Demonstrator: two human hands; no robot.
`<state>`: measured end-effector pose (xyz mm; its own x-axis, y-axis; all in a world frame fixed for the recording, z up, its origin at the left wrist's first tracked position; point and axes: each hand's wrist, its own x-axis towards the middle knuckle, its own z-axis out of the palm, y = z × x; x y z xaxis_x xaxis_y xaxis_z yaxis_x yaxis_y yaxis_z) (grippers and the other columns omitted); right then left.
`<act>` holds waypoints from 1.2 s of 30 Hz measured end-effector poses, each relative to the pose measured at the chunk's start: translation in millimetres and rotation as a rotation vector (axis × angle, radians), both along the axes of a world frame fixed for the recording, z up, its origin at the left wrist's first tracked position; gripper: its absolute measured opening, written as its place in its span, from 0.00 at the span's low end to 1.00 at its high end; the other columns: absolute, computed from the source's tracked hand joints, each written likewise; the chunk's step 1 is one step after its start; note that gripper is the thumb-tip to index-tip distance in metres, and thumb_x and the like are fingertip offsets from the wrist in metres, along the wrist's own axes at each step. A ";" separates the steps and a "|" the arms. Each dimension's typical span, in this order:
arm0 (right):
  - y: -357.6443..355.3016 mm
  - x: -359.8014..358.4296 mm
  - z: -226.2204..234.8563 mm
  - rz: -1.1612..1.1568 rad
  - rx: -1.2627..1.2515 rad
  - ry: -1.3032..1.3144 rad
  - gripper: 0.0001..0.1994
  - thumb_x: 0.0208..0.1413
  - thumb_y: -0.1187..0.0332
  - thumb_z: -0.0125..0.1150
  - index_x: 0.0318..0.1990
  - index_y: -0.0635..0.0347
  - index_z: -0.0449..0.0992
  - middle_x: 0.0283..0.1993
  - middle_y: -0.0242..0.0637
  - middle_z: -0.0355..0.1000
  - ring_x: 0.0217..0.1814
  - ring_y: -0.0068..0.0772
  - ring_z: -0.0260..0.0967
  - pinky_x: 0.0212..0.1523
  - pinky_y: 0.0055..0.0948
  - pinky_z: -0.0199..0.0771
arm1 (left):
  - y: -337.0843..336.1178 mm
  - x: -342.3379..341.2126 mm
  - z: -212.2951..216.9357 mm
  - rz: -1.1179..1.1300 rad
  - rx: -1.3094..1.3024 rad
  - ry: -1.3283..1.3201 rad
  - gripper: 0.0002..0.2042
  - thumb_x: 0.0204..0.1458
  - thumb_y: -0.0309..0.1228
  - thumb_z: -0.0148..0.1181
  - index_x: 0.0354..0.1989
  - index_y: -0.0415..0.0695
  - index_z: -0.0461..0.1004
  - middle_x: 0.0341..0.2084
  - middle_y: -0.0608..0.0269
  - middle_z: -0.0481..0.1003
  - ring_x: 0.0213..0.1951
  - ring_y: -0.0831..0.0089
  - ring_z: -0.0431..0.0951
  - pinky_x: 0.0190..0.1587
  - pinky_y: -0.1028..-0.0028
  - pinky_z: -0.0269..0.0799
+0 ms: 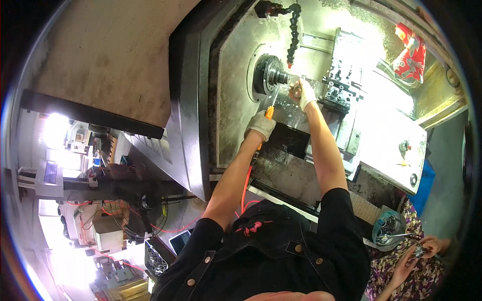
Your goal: The person operates a CNC lathe, repeatedly loading small metal rings into the chuck and using a screwdriver to secure them. They open and close the machine door, adjust the chuck, and place finished parts into a bin. Another person briefly assists by handing over parts.
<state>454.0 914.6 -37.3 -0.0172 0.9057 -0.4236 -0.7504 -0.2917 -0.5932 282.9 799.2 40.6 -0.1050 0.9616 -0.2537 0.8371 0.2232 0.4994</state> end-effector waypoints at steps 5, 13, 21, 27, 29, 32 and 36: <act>-10.3 7.5 -19.2 0.111 0.056 -0.374 0.14 0.54 0.51 0.50 0.30 0.50 0.69 0.28 0.31 0.67 0.27 0.29 0.65 0.24 0.33 0.69 | 17.4 18.3 7.6 -0.041 0.019 0.106 0.16 0.39 0.34 0.56 0.38 0.42 0.71 0.34 0.49 0.74 0.40 0.53 0.73 0.43 0.64 0.68; -19.0 6.6 -6.7 -0.103 0.175 -0.380 0.11 0.52 0.56 0.55 0.35 0.52 0.71 0.35 0.31 0.67 0.31 0.26 0.64 0.24 0.28 0.68 | 12.9 15.4 -12.4 -0.064 -0.115 -0.158 0.15 0.39 0.32 0.57 0.38 0.43 0.71 0.32 0.52 0.74 0.35 0.58 0.74 0.39 0.67 0.68; -19.2 -2.6 -11.1 -0.130 0.198 -0.134 0.10 0.52 0.60 0.56 0.37 0.53 0.72 0.36 0.29 0.69 0.36 0.24 0.66 0.26 0.27 0.71 | 15.9 23.6 18.4 -0.061 -0.071 0.205 0.15 0.42 0.35 0.51 0.40 0.45 0.70 0.38 0.47 0.73 0.43 0.53 0.73 0.45 0.62 0.67; -14.4 -4.5 -8.2 -0.105 0.255 -0.329 0.15 0.50 0.62 0.60 0.43 0.56 0.68 0.37 0.32 0.68 0.32 0.23 0.69 0.25 0.25 0.71 | 11.7 31.1 27.7 -0.112 -0.095 0.374 0.15 0.45 0.33 0.49 0.43 0.45 0.67 0.39 0.48 0.73 0.43 0.53 0.73 0.46 0.61 0.67; -17.9 -8.8 -4.3 -0.147 0.275 -0.299 0.21 0.49 0.63 0.61 0.48 0.57 0.62 0.36 0.33 0.67 0.31 0.23 0.69 0.23 0.23 0.71 | 15.6 28.4 31.9 -0.097 -0.094 0.355 0.15 0.45 0.33 0.49 0.42 0.45 0.68 0.39 0.48 0.73 0.43 0.53 0.73 0.46 0.61 0.67; -14.8 -8.1 -5.4 -0.194 0.204 -0.318 0.21 0.49 0.63 0.61 0.49 0.57 0.62 0.37 0.34 0.67 0.30 0.23 0.69 0.23 0.24 0.71 | 15.2 36.1 42.8 -0.119 -0.070 0.306 0.14 0.45 0.33 0.49 0.41 0.44 0.68 0.39 0.47 0.73 0.43 0.53 0.73 0.45 0.61 0.67; -7.9 -9.3 -3.7 -0.165 0.356 -0.292 0.32 0.49 0.64 0.61 0.60 0.57 0.53 0.41 0.38 0.66 0.31 0.25 0.67 0.22 0.22 0.69 | 2.3 31.7 29.7 -0.113 -0.046 0.189 0.15 0.43 0.33 0.49 0.40 0.42 0.67 0.37 0.43 0.72 0.41 0.49 0.72 0.44 0.59 0.66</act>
<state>444.7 906.7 -41.0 0.2118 0.9759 -0.0529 -0.5569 0.0761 -0.8271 314.6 801.6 70.3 -0.0470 0.9579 -0.2834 0.9359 0.1414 0.3227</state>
